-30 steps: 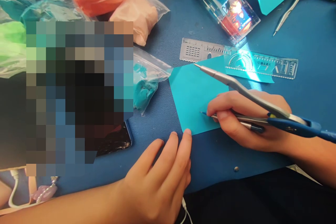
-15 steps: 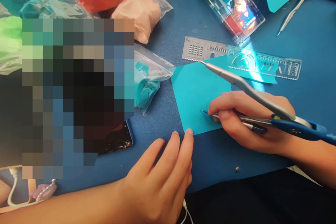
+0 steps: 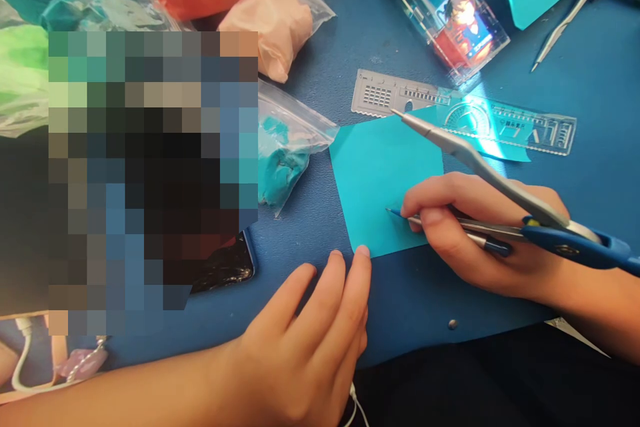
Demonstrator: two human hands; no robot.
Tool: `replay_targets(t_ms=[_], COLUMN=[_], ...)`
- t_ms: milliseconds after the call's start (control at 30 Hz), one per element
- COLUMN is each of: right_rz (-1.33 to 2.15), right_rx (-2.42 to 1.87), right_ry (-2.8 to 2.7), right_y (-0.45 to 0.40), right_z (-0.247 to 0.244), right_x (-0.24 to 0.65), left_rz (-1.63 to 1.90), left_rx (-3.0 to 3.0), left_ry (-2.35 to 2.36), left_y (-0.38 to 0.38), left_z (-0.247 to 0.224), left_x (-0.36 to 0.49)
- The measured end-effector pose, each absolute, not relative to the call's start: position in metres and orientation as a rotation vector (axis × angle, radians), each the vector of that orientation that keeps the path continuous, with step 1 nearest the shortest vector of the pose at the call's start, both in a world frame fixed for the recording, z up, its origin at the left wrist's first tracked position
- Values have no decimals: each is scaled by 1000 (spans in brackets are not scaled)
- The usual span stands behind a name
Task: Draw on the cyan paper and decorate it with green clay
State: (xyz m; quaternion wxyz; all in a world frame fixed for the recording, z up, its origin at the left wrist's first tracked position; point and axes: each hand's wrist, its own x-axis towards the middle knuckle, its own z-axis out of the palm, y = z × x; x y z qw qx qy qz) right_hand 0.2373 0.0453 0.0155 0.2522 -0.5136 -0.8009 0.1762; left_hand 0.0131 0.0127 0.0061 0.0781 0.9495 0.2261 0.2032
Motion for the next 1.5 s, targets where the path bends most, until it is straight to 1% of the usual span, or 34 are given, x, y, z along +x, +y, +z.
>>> replay_targets(t_ms=[100, 400, 567, 733, 767, 933, 1133, 1267, 1400, 1500], right_rz=[502, 476, 468, 525, 486, 517, 506, 569, 686, 691], right_rx=[-1390, -1370, -1367, -1406, -1383, -1307, -1305, -1289, -1151, -1104], right_ry=[-2200, -2203, -2202, -2274, -2235, -2247, -2240, -2224, -2242, -2236], right_y=[46, 45, 45, 47, 47, 45, 44, 43, 44, 45], right_z=[15, 14, 17, 21, 20, 13, 14, 12, 7, 5], right_x=[235, 234, 236, 233, 233, 234, 236, 237, 239, 240], left_rz=[642, 559, 597, 588, 589, 606, 575, 588, 567, 574], left_rx=[2839, 2828, 2836, 2837, 2835, 2847, 2846, 2842, 2842, 2848], left_ry=[691, 673, 675, 667, 663, 657, 657, 653, 653, 646], left_y=[12, 12, 12, 12, 12, 13, 12, 11, 12, 12], left_z=[7, 9, 8, 8, 8, 8, 9, 9, 7, 7], left_x=[12, 11, 11, 11, 11, 12, 10, 10, 10, 10])
